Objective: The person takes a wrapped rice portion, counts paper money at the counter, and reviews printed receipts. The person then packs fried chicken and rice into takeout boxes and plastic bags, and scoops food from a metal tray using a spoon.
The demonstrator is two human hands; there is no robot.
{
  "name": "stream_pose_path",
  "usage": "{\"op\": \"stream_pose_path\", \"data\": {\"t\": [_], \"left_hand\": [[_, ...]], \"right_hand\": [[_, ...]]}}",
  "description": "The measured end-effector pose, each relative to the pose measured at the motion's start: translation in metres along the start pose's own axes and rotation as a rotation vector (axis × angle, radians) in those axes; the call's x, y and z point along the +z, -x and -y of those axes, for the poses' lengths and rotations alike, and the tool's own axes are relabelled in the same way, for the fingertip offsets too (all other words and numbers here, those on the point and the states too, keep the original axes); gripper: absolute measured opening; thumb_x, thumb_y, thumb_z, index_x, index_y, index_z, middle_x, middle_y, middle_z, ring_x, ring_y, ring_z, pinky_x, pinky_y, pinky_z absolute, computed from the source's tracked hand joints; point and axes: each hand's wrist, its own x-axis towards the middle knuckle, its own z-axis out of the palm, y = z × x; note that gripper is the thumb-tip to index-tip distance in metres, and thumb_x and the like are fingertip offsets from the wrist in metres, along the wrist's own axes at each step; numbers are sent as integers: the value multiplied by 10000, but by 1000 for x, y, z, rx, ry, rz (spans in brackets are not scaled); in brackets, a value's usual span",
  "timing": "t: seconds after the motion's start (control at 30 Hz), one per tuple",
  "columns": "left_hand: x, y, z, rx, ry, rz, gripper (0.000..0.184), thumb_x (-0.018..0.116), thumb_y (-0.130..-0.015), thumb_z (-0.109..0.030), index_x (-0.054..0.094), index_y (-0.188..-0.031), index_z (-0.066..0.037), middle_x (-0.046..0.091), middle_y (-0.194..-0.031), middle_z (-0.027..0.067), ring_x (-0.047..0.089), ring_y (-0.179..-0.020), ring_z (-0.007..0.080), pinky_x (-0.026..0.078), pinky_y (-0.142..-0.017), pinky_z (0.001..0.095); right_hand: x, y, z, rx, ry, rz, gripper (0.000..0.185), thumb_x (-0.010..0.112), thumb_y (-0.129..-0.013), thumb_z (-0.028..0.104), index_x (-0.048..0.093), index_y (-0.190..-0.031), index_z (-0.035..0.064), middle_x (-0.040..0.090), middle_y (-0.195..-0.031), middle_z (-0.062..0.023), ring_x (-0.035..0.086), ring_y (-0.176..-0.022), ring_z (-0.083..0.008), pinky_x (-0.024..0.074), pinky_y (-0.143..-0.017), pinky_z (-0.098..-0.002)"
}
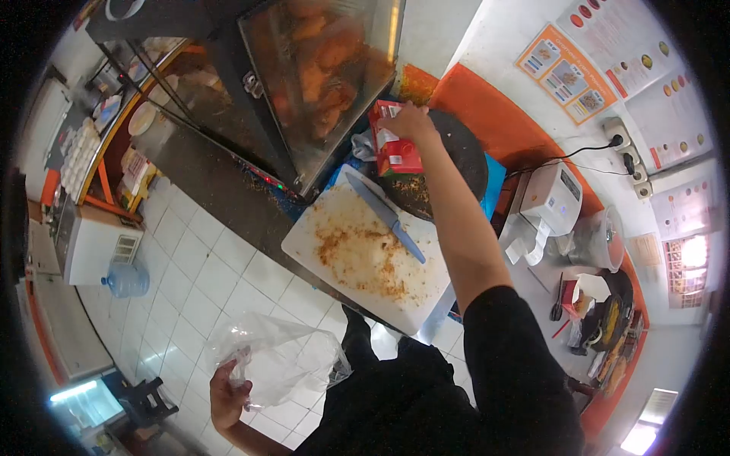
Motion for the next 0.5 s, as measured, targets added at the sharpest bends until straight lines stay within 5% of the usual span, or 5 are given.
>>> {"op": "stream_pose_path", "data": {"t": [0.07, 0.13, 0.27, 0.3, 0.5], "left_hand": [[-4, -6, -2, 24, 77, 18, 634, 609, -762, 157, 573, -1381, 28, 574, -1476, 183, 387, -1500, 266, 227, -1248, 414], [-9, -11, 0, -83, -26, 3, 634, 602, -766, 158, 564, -1385, 30, 577, -1473, 181, 601, -1292, 249, 469, -1075, 365], [-19, -19, 0, -81, 60, -41, 636, 669, -826, 131, 495, -1429, 30, 619, -1300, 206, 580, -581, 126, 463, -431, 264], [-18, -16, -24, -17, -100, 87, 591, 710, -965, -136, 485, -1502, -30, 627, -1432, 157, 608, -672, 74, 512, -575, 244], [-19, -41, -35, -13, -95, 137, 606, 711, -971, -138, 470, -1522, -59, 603, -1465, 153, 501, -545, 37, 417, -470, 199]], "right_hand": [[-9, -18, -8, 30, 4, 0, 1079, 797, -703, 670, 481, -1494, 7, 540, -1458, -292, 454, -1409, -486, 385, -1182, -467], [-20, -38, -12, 54, 2, -3, 1079, 837, -687, 630, 459, -1536, 81, 530, -1474, -274, 436, -1427, -474, 386, -1183, -475], [-38, -85, -29, -237, 125, 78, 1143, 937, -597, 423, 400, -1582, 205, 479, -1534, -211, 418, -1443, -438, 381, -1183, -524], [-38, -94, -36, -467, 170, 118, 1174, 952, -574, 370, 388, -1590, 207, 462, -1555, -192, 422, -1441, -427, 376, -1183, -540], [-29, -97, -24, -386, 324, 150, 1269, 960, -543, 279, 307, -1630, 228, 465, -1559, -180, 407, -1455, -405, 373, -1191, -541]]}}
